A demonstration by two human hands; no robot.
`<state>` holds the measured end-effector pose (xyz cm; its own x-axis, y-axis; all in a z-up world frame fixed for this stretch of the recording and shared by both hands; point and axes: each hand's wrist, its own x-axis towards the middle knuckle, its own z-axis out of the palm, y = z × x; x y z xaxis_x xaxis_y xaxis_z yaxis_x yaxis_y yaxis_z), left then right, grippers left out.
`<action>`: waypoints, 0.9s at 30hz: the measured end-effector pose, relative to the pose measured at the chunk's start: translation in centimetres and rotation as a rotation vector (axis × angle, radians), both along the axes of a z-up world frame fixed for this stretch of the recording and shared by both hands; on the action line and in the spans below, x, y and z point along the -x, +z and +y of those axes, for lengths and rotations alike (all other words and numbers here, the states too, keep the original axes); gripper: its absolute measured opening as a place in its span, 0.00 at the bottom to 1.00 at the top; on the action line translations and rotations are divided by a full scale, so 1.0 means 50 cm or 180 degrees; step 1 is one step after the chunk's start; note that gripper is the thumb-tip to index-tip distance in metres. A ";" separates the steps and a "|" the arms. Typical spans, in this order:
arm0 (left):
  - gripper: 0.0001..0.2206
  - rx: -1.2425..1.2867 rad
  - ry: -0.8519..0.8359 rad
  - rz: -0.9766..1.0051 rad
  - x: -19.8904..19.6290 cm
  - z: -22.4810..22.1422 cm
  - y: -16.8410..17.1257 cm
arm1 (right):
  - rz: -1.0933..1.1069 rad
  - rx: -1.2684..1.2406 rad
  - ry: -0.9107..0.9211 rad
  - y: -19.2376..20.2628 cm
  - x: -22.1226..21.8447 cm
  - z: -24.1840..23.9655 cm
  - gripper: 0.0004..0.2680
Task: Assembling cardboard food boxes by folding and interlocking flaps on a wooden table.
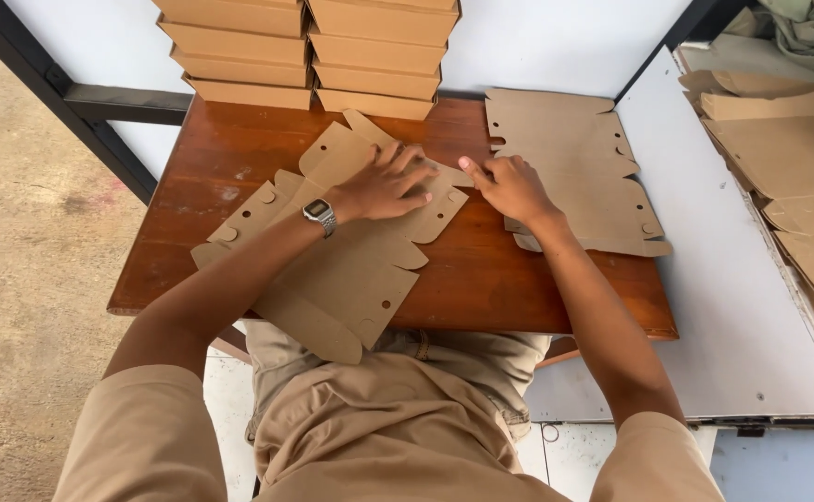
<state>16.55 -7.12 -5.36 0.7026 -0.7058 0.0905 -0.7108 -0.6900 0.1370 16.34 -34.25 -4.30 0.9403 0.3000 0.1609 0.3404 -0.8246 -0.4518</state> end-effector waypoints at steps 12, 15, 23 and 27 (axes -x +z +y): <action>0.32 0.0175 0.0577 -0.0536 0.022 -0.036 -0.066 | -0.0705 -0.0242 0.0910 0.013 0.039 0.053 0.05; 0.32 0.0177 0.0628 -0.0474 0.030 -0.047 -0.076 | -0.0679 -0.0178 0.0914 0.004 0.038 0.063 0.04; 0.18 0.0812 -0.0014 -0.0462 0.031 -0.033 -0.059 | -0.0719 -0.0490 0.0819 -0.008 0.019 0.056 0.03; 0.19 0.0778 -0.0046 -0.0431 0.033 -0.028 -0.049 | -0.0777 -0.0569 0.0710 -0.013 0.011 0.055 0.01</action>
<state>14.91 -8.52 -7.81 0.6625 -0.6613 0.3519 -0.7435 -0.6378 0.2012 15.77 -31.50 -4.93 0.7825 0.4401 0.4405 0.6183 -0.6334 -0.4654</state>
